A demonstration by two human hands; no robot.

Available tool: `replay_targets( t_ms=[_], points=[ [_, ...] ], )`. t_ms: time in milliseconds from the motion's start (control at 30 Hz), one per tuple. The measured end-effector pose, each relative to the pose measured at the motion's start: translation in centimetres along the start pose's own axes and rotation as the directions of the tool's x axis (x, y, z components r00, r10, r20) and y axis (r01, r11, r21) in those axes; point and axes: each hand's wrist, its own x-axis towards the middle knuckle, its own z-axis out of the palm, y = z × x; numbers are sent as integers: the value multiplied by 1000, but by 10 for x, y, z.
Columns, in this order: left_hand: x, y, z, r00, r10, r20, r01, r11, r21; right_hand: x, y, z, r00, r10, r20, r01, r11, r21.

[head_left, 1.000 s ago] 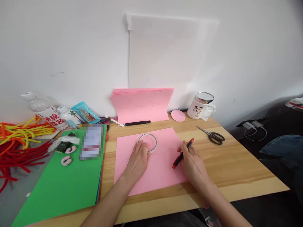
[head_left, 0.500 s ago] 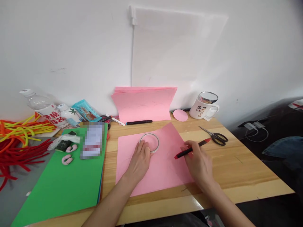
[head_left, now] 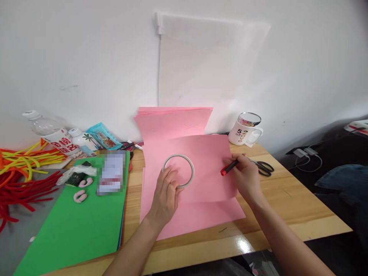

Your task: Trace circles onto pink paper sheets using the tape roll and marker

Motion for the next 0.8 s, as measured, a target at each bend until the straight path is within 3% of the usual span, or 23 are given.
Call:
replay_targets(
  t_ms=[200, 433, 800],
  points=[
    [-2, -1, 1, 1000, 10, -3, -11, 1000, -29, 54, -6, 25, 991, -105, -77, 120, 966, 229],
    [-7, -4, 5, 999, 3, 52, 0, 999, -51, 105, 1, 66, 934, -234, -270, 270, 957, 105],
    [-6, -4, 7, 992, -33, 121, 37, 999, -31, 130, 31, 102, 958, -225, -180, 212, 973, -86]
  ],
)
